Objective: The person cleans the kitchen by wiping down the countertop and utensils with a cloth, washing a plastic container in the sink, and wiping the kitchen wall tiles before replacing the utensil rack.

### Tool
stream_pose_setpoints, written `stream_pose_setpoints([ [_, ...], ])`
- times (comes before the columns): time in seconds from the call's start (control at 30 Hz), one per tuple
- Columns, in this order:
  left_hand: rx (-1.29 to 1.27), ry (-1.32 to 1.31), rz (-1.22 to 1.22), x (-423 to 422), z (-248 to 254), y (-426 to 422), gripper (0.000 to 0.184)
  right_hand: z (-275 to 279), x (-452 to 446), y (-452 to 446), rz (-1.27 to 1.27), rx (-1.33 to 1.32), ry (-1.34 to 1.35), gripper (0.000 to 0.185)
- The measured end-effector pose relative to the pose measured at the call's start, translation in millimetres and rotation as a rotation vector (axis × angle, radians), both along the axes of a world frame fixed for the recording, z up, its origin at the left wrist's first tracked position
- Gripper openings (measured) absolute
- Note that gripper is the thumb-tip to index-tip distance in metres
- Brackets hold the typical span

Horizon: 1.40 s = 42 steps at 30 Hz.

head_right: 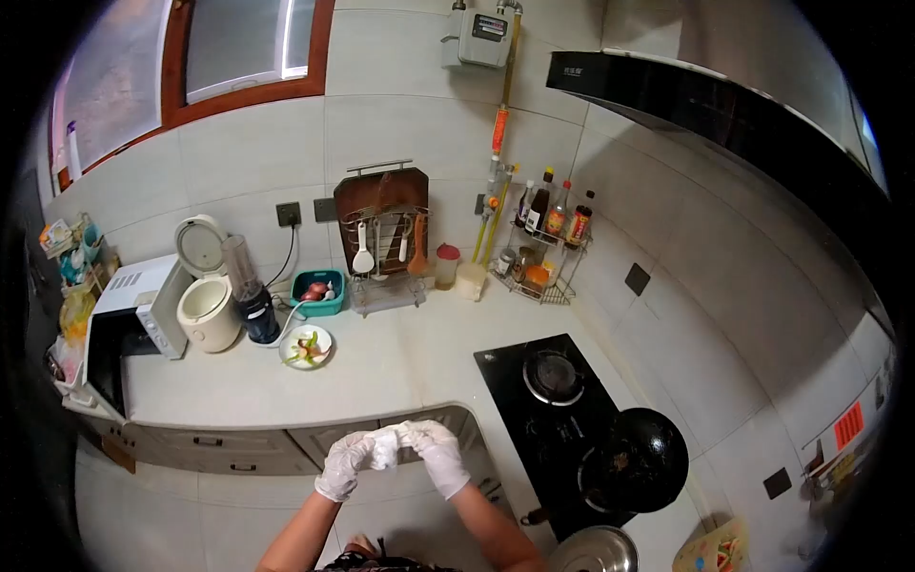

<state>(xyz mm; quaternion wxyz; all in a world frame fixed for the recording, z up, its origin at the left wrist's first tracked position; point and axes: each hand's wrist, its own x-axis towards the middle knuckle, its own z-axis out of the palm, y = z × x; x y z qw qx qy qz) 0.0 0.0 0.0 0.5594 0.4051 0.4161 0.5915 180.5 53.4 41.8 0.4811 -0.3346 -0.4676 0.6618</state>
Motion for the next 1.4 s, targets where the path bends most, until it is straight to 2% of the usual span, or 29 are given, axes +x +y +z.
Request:
stream_pose_setpoints([
  [0.03, -0.045, -0.058, 0.002, -4, -12, -3, 0.027, -2, -4, -9, -0.016, 0.034, -0.009, 0.016],
  [0.07, -0.092, -0.116, 0.003, -7, -22, -6, 0.024, -6, -7, -16, -0.007, -0.04, -0.026, 0.014],
  [0.1, -0.08, -0.244, 0.016, -16, -27, 91, 0.024, -4, -22, 77, -0.041, -0.032, -0.115, 0.014],
  [0.17, -0.161, -0.372, 0.052, -38, -21, 114, 0.025, -15, -52, 95, -0.11, -0.122, -0.167, 0.013],
  [0.2, -0.257, -0.498, 0.051, -44, -15, 130, 0.027, -40, -53, 115, -0.055, -0.085, -0.191, 0.014],
  [0.3, -0.214, -0.218, -0.001, -73, -4, 168, 0.028, -47, -73, 156, -0.07, -0.177, -0.339, 0.013],
  [0.33, -0.255, -0.252, -0.02, -79, -4, 182, 0.023, -42, -77, 169, -0.072, -0.192, -0.312, 0.014],
  [0.43, -0.382, -0.334, -0.077, -95, -7, 221, 0.011, -62, -67, 238, -0.183, 0.014, -0.624, 0.023],
  [0.47, -0.364, -0.357, -0.048, -98, -9, 232, 0.004, -60, -63, 262, -0.241, -0.096, -0.426, 0.032],
  [0.5, -0.328, -0.426, -0.058, -99, -19, 244, 0.005, -62, -54, 291, -0.298, -0.056, -0.451, 0.042],
  [0.53, -0.294, -0.496, -0.066, -99, -36, 257, 0.007, -63, -45, 321, -0.356, -0.017, -0.478, 0.053],
  [0.57, -0.26, -0.564, -0.072, -99, -48, 269, 0.01, -76, -35, 355, -0.405, 0.174, -0.729, 0.064],
  [0.63, -0.247, -0.546, -0.039, -96, -54, 288, 0.011, -50, -42, 409, -0.408, -0.09, -0.573, 0.083],
  [0.77, -0.291, -0.583, -0.012, -79, -46, 325, 0.016, -28, -45, 533, -0.459, 0.279, -0.506, 0.114],
  [0.8, -0.319, -0.598, -0.022, -78, -43, 341, 0.018, -29, -49, 576, -0.46, 0.28, -0.683, 0.12],
  [0.9, -0.484, -0.308, -0.095, -73, -67, 382, 0.024, -16, -58, 661, -0.364, 0.197, -1.074, 0.129],
  [0.93, -0.384, -0.408, -0.018, -63, -60, 386, 0.023, -10, -59, 679, -0.302, 0.157, -1.182, 0.131],
  [1.03, -0.637, -0.23, -0.003, -55, -50, 418, 0.027, -13, -70, 730, -0.171, 0.161, -1.457, 0.133],
  [1.07, -0.646, -0.073, -0.043, -52, -43, 423, 0.027, -22, -70, 745, -0.15, 0.203, -1.514, 0.132],
  [1.17, -0.639, 0.247, -0.095, -49, -81, 442, 0.031, -28, -70, 769, -0.014, 0.148, -1.424, 0.131],
  [1.2, -0.922, 0.308, -0.125, -31, -59, 475, 0.033, -39, -66, 777, 0.024, 0.182, -1.335, 0.129],
  [1.27, -0.111, 0.988, -0.281, -26, -122, 502, 0.022, -45, -70, 780, -0.002, 0.205, -1.385, 0.122],
  [1.33, -0.076, 0.917, -0.308, -2, -131, 531, 0.016, -51, -71, 781, -0.01, 0.229, -1.427, 0.116],
  [1.4, -0.838, 0.15, -0.206, 31, -125, 574, 0.017, -33, -60, 766, -0.03, 0.255, -1.331, 0.109],
])
